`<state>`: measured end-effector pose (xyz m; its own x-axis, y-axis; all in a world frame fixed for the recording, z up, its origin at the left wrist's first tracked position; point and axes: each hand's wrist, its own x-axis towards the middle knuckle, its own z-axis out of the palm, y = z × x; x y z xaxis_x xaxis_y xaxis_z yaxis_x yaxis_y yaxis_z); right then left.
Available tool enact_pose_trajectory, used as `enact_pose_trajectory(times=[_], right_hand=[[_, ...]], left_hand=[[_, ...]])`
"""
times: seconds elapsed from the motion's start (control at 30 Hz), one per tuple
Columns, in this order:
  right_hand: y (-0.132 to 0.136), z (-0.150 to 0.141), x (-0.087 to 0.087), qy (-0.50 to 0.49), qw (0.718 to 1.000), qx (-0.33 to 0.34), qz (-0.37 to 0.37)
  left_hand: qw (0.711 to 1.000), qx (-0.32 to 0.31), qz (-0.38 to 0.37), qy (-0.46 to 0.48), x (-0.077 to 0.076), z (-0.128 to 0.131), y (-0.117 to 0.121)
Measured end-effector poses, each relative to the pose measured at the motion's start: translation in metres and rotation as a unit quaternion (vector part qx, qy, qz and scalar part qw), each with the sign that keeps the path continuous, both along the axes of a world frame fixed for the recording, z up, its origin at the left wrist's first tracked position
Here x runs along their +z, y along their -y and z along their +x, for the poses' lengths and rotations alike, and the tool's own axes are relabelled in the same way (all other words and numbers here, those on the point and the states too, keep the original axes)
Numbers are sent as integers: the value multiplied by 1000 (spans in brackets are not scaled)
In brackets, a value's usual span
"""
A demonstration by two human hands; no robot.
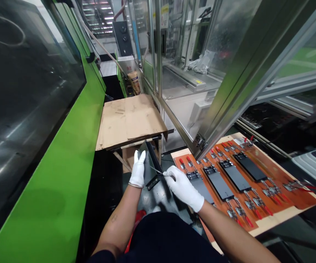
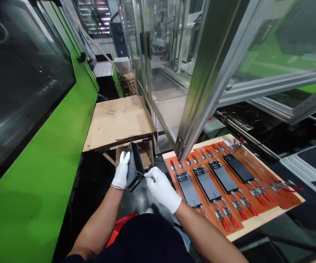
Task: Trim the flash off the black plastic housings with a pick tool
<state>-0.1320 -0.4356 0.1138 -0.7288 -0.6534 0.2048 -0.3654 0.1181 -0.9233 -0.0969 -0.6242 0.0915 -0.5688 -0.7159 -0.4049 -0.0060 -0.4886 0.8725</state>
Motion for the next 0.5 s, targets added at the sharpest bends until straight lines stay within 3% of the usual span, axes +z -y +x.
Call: enact_pose_trajectory(times=[0.27, 0.37, 0.5], right_hand=[[13, 10, -4, 69, 995, -52, -51], [16, 10, -9, 112, 988, -83, -64], [16, 6, -14, 131, 985, -108, -31]], left_hand=[[996, 75, -36, -13, 16, -5, -10], [996, 77, -12, -30, 11, 0, -6], [991, 51, 69, -102, -6, 10, 6]])
